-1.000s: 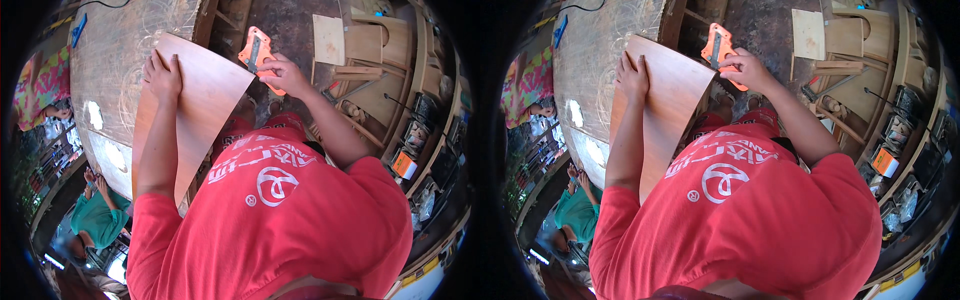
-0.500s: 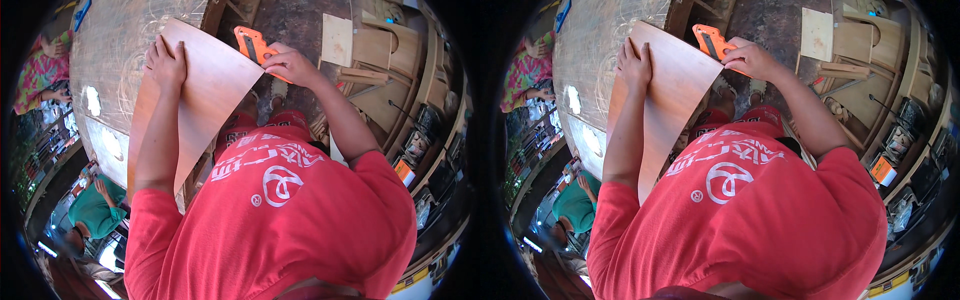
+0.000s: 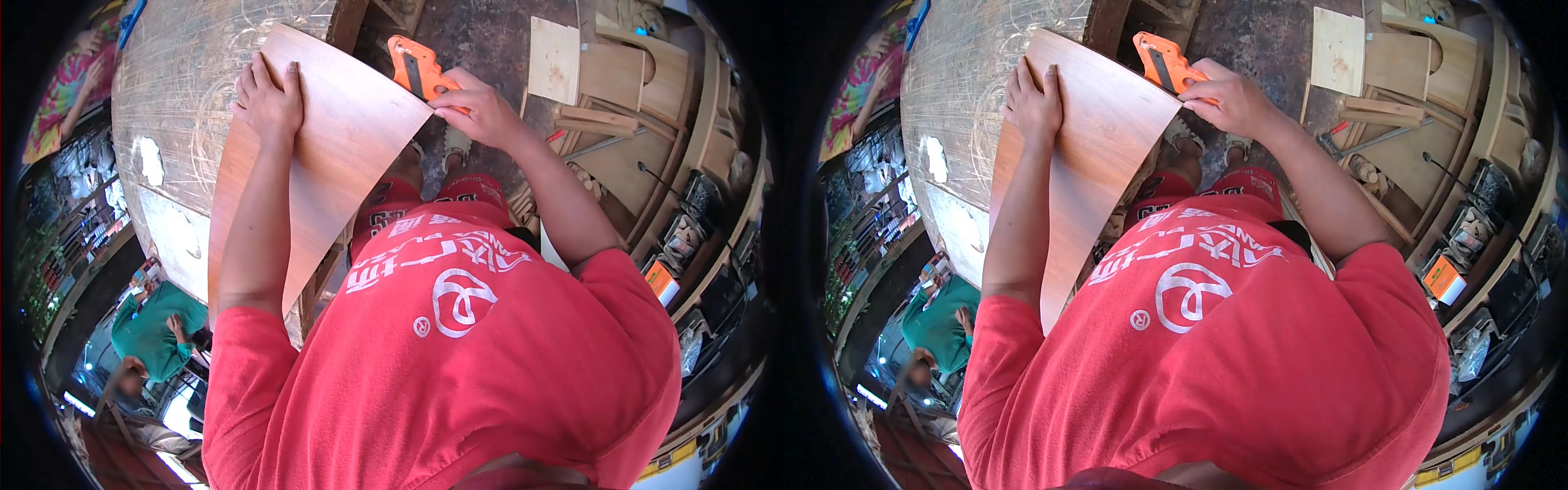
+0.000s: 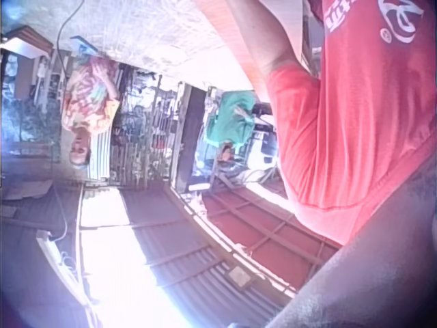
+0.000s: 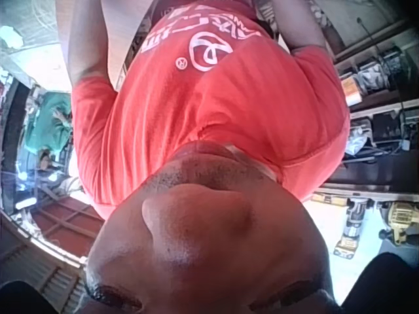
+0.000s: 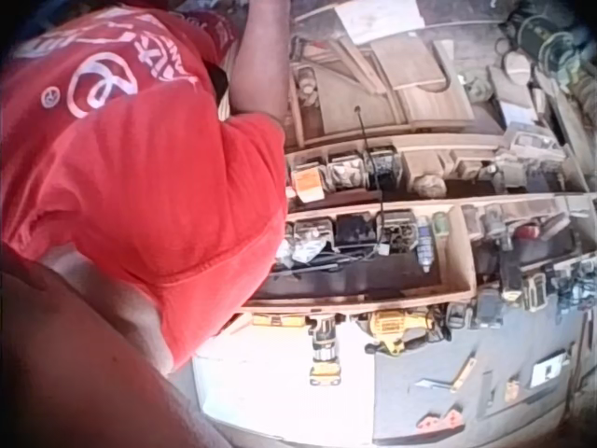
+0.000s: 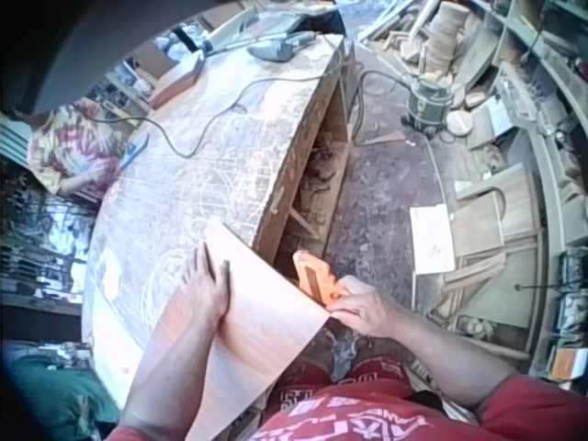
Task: The person trims the edges of a wooden panel using an edge trimmer, rotating and flipping the panel by hand to trim along its different sides.
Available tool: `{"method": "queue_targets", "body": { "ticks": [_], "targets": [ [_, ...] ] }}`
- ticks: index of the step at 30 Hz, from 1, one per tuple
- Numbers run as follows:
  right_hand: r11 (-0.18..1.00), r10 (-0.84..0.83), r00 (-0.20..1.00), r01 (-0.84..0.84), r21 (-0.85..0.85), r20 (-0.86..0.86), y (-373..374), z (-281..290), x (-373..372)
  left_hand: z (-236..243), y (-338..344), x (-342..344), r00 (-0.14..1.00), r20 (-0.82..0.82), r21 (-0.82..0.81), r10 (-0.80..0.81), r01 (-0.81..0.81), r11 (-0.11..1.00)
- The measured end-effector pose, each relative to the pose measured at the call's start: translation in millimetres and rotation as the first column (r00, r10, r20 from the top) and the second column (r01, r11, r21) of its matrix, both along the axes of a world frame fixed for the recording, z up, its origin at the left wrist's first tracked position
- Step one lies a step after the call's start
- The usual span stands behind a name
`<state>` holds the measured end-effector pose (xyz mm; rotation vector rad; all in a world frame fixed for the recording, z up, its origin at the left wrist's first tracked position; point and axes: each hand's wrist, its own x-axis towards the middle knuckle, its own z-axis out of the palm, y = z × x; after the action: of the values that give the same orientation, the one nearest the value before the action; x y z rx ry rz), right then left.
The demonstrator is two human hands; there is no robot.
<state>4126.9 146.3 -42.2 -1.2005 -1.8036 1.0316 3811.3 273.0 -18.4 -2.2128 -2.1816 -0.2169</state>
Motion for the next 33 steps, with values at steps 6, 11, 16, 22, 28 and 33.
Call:
{"method": "queue_targets", "body": {
  "ticks": [6, 11, 16, 22, 28, 33],
  "targets": [
    [1.000, -0.012, 1.000, 0.012, 0.008, -0.021, -0.8, -3.2, -0.7, -1.6, 0.8, -0.7, 1.000, -0.005, 0.008, -0.001, 0.001, 1.000],
    [1.000, -0.017, 0.999, 0.017, 0.005, -0.036, -1.2, -4.7, -1.0, -3.0, 0.9, -1.3, 1.000, 0.006, 0.035, -0.015, 0.014, 0.999],
    [1.000, -0.024, 0.999, 0.024, -0.008, -0.045, -2.9, -6.8, -1.3, -3.0, 0.5, -1.1, 1.000, 0.004, 0.025, -0.010, 0.010, 1.000],
    [0.997, -0.067, 0.997, 0.065, -0.049, -0.042, -7.4, -6.1, -4.2, -2.5, -0.3, -1.0, 1.000, 0.016, 0.002, -0.005, 0.005, 1.000],
    [0.992, -0.118, 0.990, 0.114, -0.062, -0.076, -7.5, -7.2, -8.1, 0.2, 0.7, -0.2, 0.999, 0.030, -0.012, -0.014, 0.014, 1.000],
    [0.984, -0.162, 0.975, 0.148, -0.100, -0.155, -8.4, -12.9, -11.7, -2.0, 2.3, -2.9, 1.000, 0.010, -0.008, -0.019, 0.019, 1.000]
  ]
}}
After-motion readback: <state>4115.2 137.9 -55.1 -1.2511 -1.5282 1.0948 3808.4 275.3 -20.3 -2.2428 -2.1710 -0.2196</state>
